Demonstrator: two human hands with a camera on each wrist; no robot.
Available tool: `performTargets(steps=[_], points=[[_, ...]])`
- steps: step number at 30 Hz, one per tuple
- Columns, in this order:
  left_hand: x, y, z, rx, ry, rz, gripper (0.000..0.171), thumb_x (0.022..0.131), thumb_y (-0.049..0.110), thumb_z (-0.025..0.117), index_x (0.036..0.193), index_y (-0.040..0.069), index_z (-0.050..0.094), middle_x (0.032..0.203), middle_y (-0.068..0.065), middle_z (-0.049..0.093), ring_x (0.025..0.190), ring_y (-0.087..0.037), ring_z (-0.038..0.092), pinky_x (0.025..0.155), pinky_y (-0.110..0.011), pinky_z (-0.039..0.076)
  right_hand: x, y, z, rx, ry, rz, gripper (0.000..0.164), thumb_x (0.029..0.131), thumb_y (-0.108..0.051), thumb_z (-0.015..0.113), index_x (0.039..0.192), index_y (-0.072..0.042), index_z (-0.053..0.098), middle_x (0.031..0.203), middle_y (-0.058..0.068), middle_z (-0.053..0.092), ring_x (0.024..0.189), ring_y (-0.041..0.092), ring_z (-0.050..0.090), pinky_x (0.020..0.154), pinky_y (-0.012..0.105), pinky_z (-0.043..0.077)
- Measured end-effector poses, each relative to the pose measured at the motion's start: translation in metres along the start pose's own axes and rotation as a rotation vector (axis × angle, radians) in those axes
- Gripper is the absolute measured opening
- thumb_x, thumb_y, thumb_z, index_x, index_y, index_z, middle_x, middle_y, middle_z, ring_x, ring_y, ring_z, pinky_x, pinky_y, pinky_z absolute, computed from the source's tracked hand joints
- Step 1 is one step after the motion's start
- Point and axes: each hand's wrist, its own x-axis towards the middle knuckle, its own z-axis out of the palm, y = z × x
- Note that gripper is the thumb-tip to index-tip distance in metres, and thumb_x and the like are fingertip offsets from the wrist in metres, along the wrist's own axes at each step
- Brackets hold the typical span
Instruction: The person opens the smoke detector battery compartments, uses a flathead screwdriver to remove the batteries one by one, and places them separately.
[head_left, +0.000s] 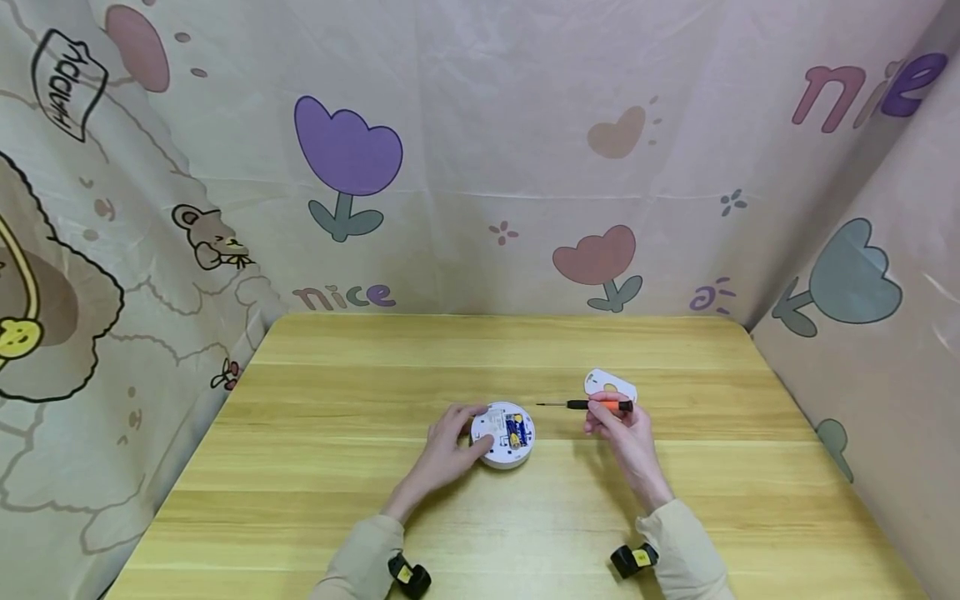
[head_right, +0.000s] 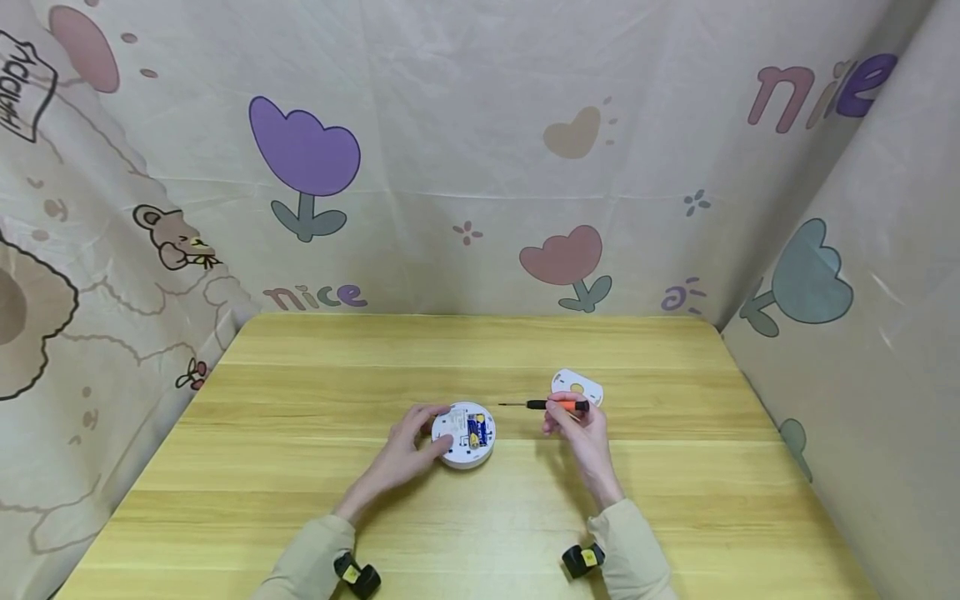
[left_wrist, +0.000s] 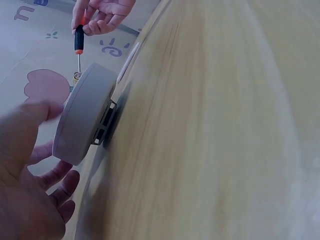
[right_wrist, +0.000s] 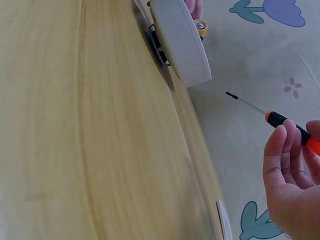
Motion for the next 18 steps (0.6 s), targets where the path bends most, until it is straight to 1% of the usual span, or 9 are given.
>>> performTargets(steps=[4, 6, 8, 10, 14, 18], points=[[-0.0008, 0.0018, 0.0025, 0.041, -0.024, -0.004, 0.078, 0.079, 0.045, 0.083, 0.144, 0.015, 0.052, 0.143, -0.014, 0.052, 0.133, -0.038, 0.048, 0.119, -0.064, 0.025, 0.0000, 0.0003, 0.0001, 0.004, 0.004, -0.003, 0.007, 0.096, -0.001, 0.064, 0.103, -0.001, 0.065, 0.078, -0.001, 0.070, 0.069, 0.010, 0.066, 0.066, 0.022, 0.060], [-0.0013, 0.0025, 0.0039, 0.066, -0.033, 0.003, 0.088, 0.074, 0.048, 0.086, 0.147, 0.015, 0.049, 0.145, -0.015, 0.049, 0.135, -0.038, 0.046, 0.121, -0.064, 0.023, 0.0002, 0.0005, -0.0002, 0.001, 0.005, 0.000, 0.008, 0.096, -0.002, 0.064, 0.104, 0.000, 0.064, 0.079, -0.001, 0.070, 0.070, 0.009, 0.066, 0.067, 0.022, 0.060], [-0.0018, 0.0028, 0.0054, 0.077, -0.032, 0.016, 0.094, 0.070, 0.048, 0.088, 0.148, 0.014, 0.048, 0.146, -0.017, 0.047, 0.136, -0.040, 0.045, 0.120, -0.066, 0.023, -0.0001, -0.0001, -0.0001, -0.002, 0.006, 0.001, 0.009, 0.096, -0.002, 0.064, 0.104, 0.001, 0.064, 0.079, -0.001, 0.070, 0.070, 0.009, 0.066, 0.067, 0.022, 0.060], [-0.0021, 0.0028, 0.0067, 0.083, -0.032, 0.024, 0.098, 0.069, 0.048, 0.089, 0.149, 0.012, 0.046, 0.147, -0.018, 0.046, 0.137, -0.041, 0.044, 0.120, -0.067, 0.022, -0.0005, -0.0008, -0.0004, -0.004, 0.005, 0.004, 0.009, 0.096, -0.003, 0.064, 0.104, 0.000, 0.064, 0.079, -0.002, 0.070, 0.070, 0.009, 0.066, 0.067, 0.022, 0.061], [-0.0025, 0.0021, 0.0077, 0.087, -0.043, 0.026, 0.099, 0.069, 0.046, 0.089, 0.150, 0.013, 0.044, 0.150, -0.017, 0.043, 0.140, -0.041, 0.041, 0.121, -0.066, 0.021, -0.0012, -0.0014, -0.0008, -0.003, 0.006, 0.008, 0.008, 0.096, -0.003, 0.064, 0.104, -0.002, 0.065, 0.080, -0.001, 0.070, 0.071, 0.009, 0.066, 0.068, 0.022, 0.061], [-0.0024, 0.0005, 0.0062, 0.055, -0.057, 0.039, 0.096, 0.070, 0.044, 0.089, 0.150, 0.014, 0.045, 0.152, -0.016, 0.041, 0.141, -0.040, 0.039, 0.121, -0.066, 0.020, -0.0014, -0.0010, -0.0014, 0.001, 0.000, 0.004, 0.007, 0.096, -0.002, 0.064, 0.103, -0.004, 0.065, 0.080, -0.001, 0.070, 0.071, 0.009, 0.066, 0.068, 0.022, 0.061]])
